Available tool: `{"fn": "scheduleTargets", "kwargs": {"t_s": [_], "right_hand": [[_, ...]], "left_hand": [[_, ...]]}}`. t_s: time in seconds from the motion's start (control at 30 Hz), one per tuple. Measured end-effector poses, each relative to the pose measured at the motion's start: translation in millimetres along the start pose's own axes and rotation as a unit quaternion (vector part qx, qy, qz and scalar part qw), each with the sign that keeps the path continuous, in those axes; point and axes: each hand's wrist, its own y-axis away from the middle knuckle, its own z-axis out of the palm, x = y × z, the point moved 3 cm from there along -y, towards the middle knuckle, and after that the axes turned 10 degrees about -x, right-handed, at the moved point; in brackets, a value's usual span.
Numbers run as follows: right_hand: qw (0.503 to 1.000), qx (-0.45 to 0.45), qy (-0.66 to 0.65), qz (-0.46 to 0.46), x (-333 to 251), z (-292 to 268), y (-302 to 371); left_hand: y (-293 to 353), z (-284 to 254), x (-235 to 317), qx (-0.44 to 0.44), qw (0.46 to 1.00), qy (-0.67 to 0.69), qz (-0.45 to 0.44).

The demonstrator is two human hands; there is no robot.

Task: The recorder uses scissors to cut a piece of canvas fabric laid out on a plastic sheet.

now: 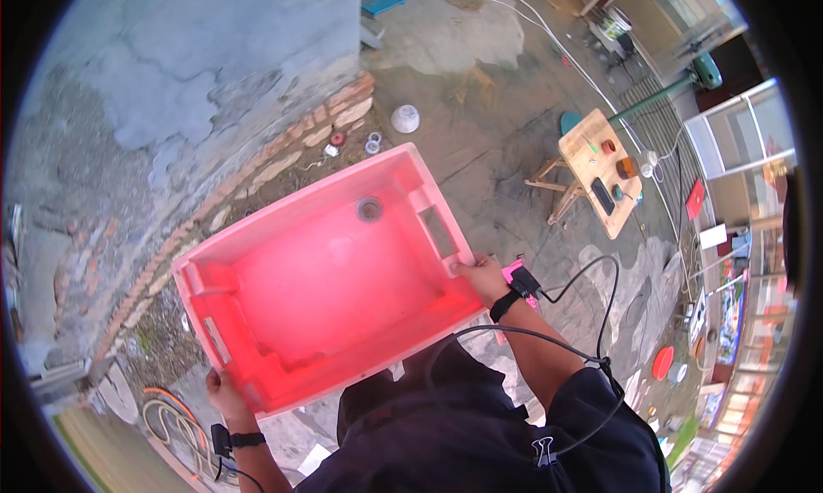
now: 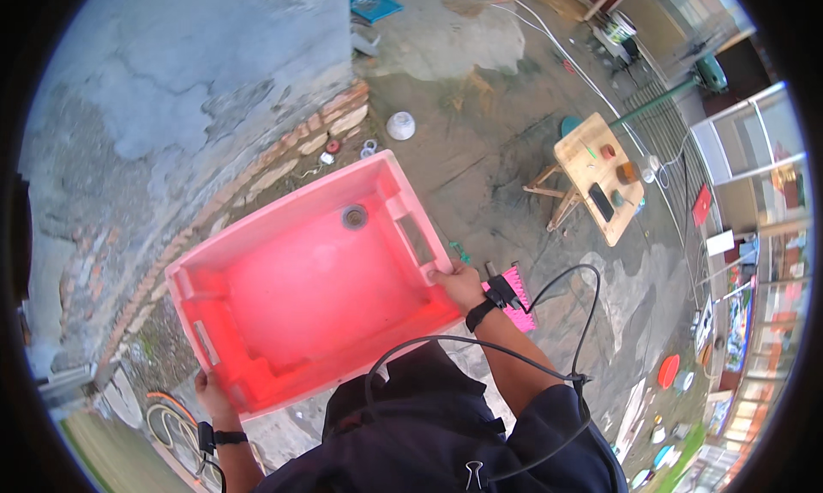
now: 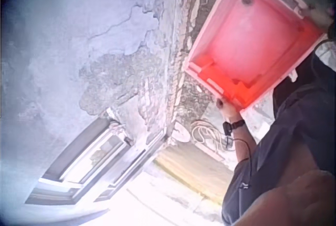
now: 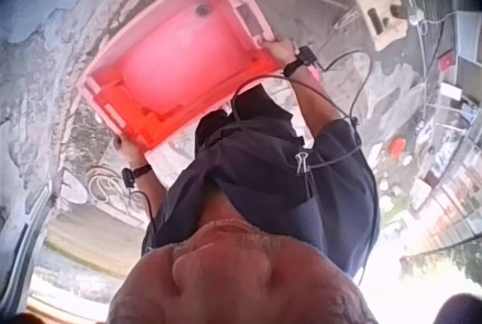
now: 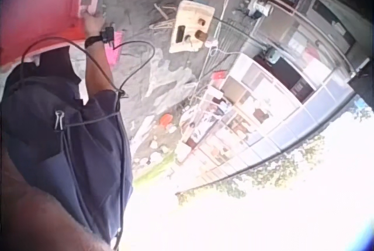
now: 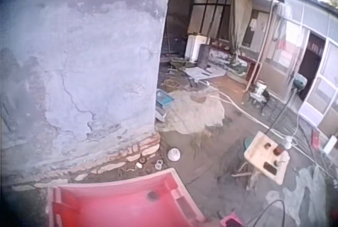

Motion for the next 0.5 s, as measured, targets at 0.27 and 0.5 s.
{"fn": "scheduleTargets", "kwargs": {"t_s": [0.27,0.5], "right_hand": [[0.988,0.103,-0.115,-0.003,-77.2,-232.5,-58.8],[0.967,0.159,-0.197,-0.021,-183.4,-357.4,-112.2]], "left_hand": [[-39.2,298.7,222.1,-0.098,0.989,-0.043,0.103],[-73.5,495.2,387.5,-0.161,0.974,-0.052,0.151]]}}
